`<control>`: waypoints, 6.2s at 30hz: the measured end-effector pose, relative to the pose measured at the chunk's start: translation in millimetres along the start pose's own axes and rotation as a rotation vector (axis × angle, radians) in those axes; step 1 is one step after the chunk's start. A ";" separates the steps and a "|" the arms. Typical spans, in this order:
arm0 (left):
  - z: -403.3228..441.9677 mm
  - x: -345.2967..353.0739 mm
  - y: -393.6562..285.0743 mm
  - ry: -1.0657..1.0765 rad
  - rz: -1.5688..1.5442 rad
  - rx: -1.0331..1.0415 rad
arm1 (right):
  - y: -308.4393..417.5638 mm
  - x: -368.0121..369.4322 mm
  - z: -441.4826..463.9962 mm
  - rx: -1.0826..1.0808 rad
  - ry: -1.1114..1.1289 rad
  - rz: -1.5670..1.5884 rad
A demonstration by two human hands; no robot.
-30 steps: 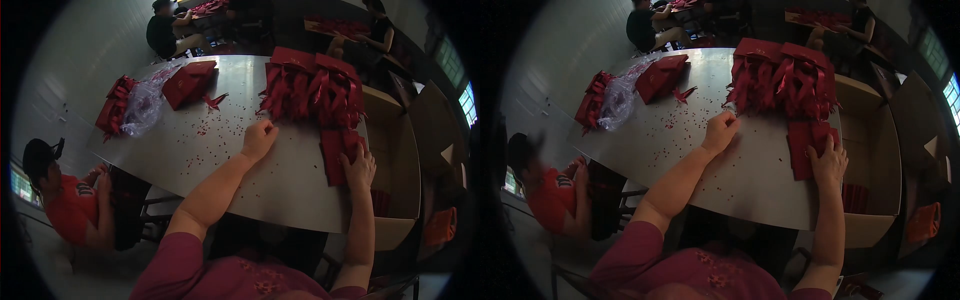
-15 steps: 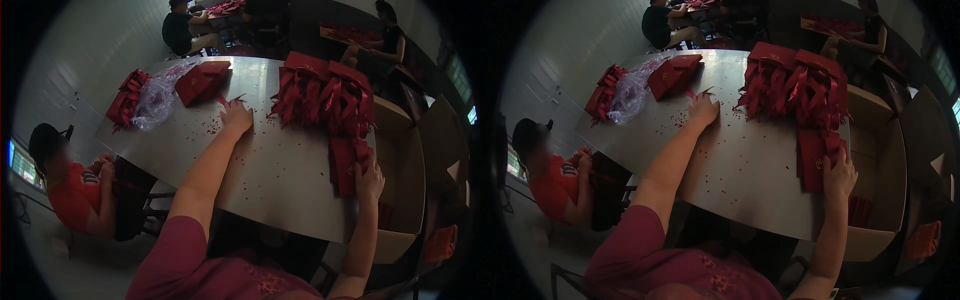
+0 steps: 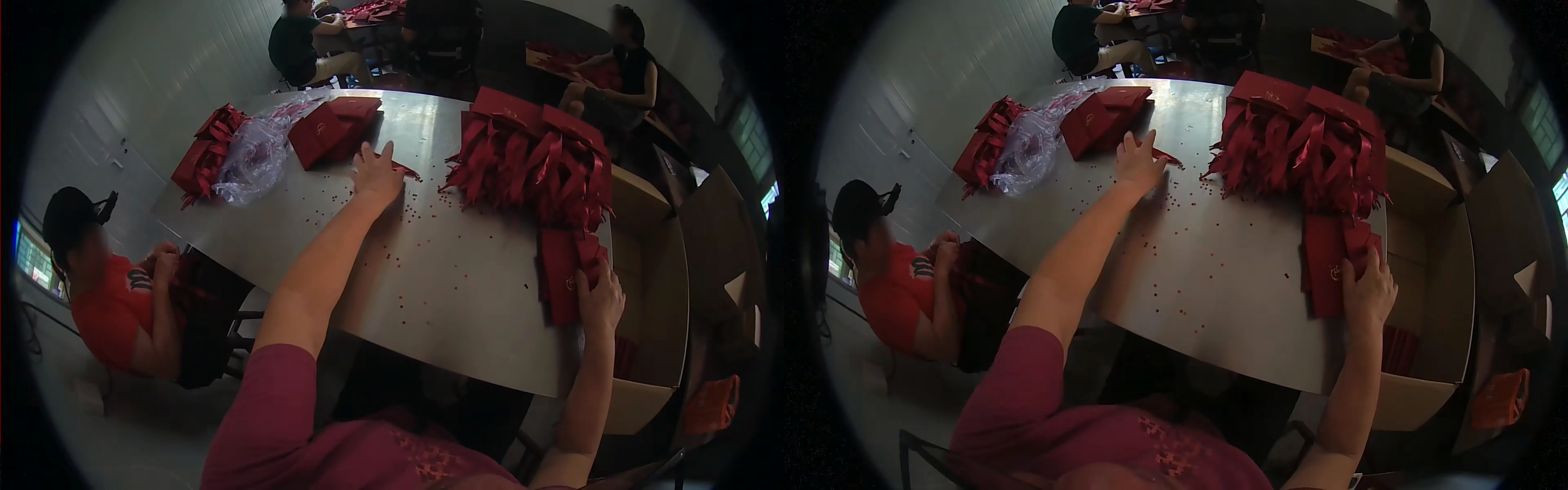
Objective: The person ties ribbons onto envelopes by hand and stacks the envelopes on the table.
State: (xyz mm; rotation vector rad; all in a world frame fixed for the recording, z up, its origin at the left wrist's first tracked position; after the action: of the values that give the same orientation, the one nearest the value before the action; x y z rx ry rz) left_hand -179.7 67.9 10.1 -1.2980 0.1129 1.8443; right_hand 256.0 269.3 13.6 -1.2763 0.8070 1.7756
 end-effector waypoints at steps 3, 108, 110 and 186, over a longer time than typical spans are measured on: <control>12.4 26.3 33.7 0.151 0.104 -0.122 | -0.8 1.7 0.5 -0.006 -0.008 0.043; 182.2 66.0 44.2 -0.087 0.486 0.187 | 20.1 6.7 2.1 -0.047 0.011 -0.032; 187.2 45.8 39.6 -0.192 0.453 0.223 | 20.4 5.7 2.5 -0.052 0.012 -0.022; -79.1 -146.7 173.6 0.169 -0.052 0.050 | 443.6 -103.9 -2.6 -1.243 -0.468 0.710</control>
State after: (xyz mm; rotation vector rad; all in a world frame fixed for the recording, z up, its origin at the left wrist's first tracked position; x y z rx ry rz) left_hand -226.0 -167.7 26.8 -1.4079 0.2123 1.6766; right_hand -110.9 27.2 133.7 -1.1820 -0.2946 3.2294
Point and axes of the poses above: each hand's wrist, its own z-axis towards the middle knuckle, its own x-axis out of the palm, y = z × x, the point moved 7 cm from there along z, towards the middle knuckle, and after that the axes turned 8 degrees about -z, right-handed, at the moved point
